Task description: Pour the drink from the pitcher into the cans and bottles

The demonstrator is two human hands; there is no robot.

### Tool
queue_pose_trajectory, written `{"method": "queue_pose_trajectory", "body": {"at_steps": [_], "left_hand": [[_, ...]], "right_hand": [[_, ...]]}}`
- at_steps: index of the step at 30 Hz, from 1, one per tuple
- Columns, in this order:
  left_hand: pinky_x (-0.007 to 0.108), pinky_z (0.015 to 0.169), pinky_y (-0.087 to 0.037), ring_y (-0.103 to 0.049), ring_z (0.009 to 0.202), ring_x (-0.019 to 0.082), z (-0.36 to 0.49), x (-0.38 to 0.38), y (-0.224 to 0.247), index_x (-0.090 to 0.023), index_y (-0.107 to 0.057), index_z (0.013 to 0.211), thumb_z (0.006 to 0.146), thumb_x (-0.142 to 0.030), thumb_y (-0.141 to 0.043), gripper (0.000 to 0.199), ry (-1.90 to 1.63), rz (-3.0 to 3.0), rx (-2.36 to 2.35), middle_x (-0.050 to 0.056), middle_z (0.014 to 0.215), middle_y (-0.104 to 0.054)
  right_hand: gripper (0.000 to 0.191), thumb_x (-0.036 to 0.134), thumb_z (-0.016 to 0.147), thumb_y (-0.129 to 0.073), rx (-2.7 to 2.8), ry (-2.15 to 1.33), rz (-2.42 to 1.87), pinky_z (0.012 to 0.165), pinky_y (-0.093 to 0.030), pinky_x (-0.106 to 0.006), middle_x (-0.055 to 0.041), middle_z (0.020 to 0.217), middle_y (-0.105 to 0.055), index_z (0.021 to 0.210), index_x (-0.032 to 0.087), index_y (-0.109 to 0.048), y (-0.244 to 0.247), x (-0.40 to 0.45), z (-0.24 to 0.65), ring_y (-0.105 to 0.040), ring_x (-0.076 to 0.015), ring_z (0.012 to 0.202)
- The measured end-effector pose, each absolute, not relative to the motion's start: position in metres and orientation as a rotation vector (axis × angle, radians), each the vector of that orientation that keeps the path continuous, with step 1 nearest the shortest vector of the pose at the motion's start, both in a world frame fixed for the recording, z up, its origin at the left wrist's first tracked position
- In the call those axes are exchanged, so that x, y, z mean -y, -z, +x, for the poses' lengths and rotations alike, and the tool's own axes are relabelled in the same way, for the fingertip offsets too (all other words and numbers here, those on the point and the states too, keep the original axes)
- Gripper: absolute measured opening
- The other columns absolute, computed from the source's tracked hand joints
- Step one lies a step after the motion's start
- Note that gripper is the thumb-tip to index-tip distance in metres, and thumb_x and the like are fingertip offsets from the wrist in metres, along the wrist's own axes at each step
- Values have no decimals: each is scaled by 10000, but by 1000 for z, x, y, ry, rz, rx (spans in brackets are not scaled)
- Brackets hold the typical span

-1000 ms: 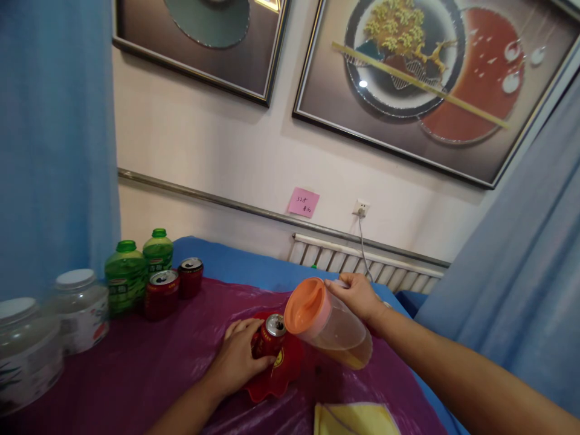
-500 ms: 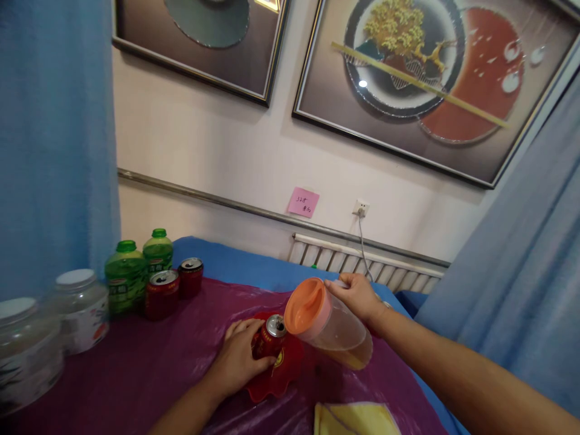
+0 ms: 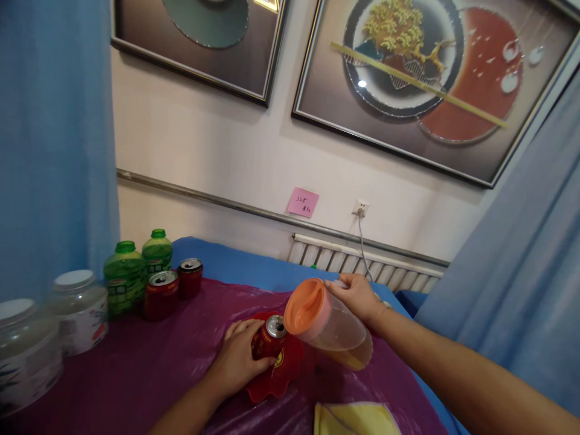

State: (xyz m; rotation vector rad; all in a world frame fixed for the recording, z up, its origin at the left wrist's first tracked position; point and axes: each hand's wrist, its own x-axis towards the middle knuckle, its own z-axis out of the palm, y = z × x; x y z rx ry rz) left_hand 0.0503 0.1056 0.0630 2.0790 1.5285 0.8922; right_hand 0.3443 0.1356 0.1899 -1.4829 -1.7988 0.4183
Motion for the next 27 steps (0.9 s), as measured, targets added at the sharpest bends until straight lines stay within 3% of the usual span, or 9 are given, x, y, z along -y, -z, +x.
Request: {"method": "queue_pose_trajectory", "body": {"at_steps": [27], "left_hand": [[464, 1150, -313, -548, 1268, 344, 50, -106, -63, -225, -675, 1263, 609, -370, -864, 696, -873, 2067, -1524, 99, 1308, -686]], "right_hand": [[622, 743, 761, -607, 1819, -377, -1510, 471, -204, -240, 59, 558, -243, 559, 249, -288, -191, -136, 347, -243, -104, 529]]}}
